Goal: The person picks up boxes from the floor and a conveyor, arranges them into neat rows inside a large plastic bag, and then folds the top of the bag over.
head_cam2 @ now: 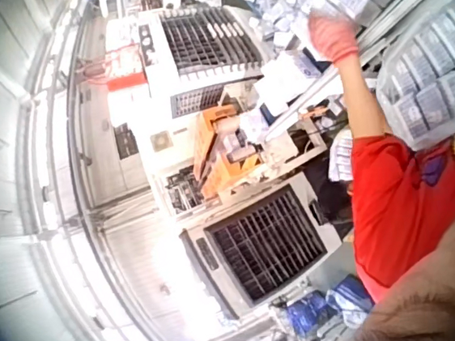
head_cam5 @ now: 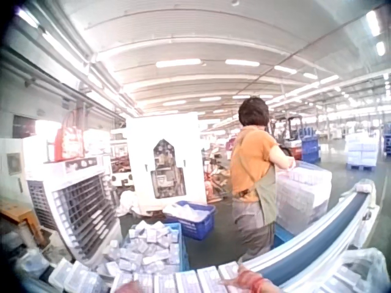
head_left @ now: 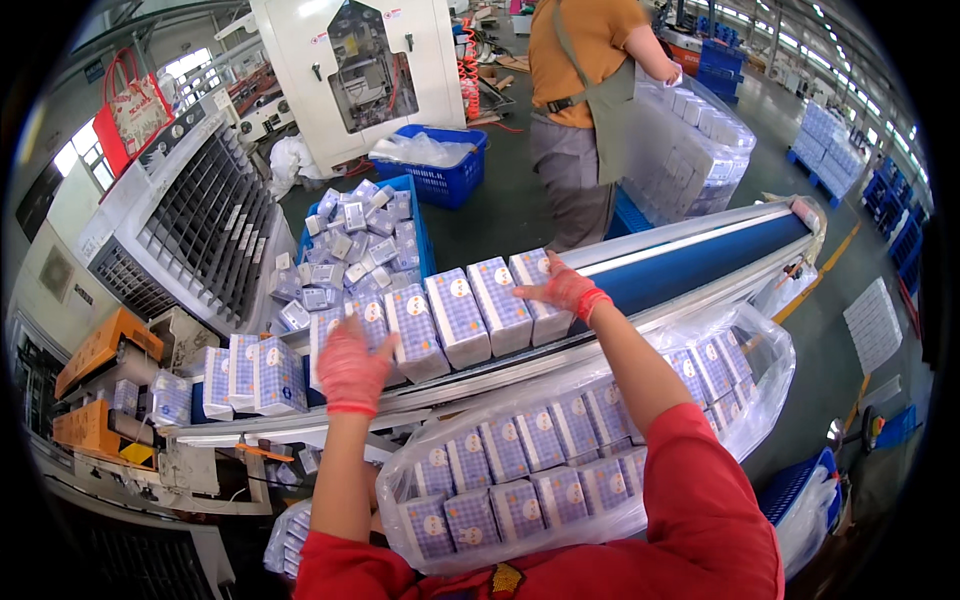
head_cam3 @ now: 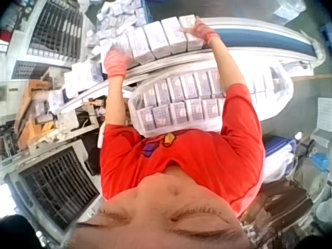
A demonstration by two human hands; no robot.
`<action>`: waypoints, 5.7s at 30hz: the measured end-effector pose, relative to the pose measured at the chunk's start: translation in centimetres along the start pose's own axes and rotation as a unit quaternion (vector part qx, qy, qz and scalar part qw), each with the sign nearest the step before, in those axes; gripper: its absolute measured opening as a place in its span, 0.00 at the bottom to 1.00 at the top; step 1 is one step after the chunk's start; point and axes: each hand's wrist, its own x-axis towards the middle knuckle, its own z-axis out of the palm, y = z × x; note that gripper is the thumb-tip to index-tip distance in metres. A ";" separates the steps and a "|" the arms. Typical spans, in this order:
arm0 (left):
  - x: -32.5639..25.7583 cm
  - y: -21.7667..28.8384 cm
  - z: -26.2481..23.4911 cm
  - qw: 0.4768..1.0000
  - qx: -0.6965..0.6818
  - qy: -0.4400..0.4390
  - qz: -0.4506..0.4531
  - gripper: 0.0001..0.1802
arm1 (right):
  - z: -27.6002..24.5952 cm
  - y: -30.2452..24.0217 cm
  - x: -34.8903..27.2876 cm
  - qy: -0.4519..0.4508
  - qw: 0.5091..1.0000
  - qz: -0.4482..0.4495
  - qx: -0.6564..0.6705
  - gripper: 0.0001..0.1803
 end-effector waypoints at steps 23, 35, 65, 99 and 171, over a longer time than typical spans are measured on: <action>-11.3 5.2 -7.9 0.894 -0.416 0.131 0.100 0.47 | -6.2 0.8 -19.7 0.197 0.919 -0.259 0.221 0.59; -17.3 1.3 1.4 0.857 -0.494 -0.136 -0.045 0.56 | 3.5 9.6 -22.5 0.098 0.978 -0.004 0.185 0.61; -13.8 1.1 6.7 0.947 -0.065 -0.305 0.072 0.19 | 2.0 -5.2 -23.1 0.221 0.964 -0.120 -0.081 0.48; 2.1 -7.2 6.8 0.909 -0.376 -0.101 -0.147 0.46 | 10.9 -4.4 -25.4 0.136 0.961 0.075 -0.227 0.49; -51.4 -10.0 4.9 0.320 -0.821 0.084 -0.466 0.37 | 9.7 -18.2 0.3 -0.272 0.665 -0.511 -0.472 0.43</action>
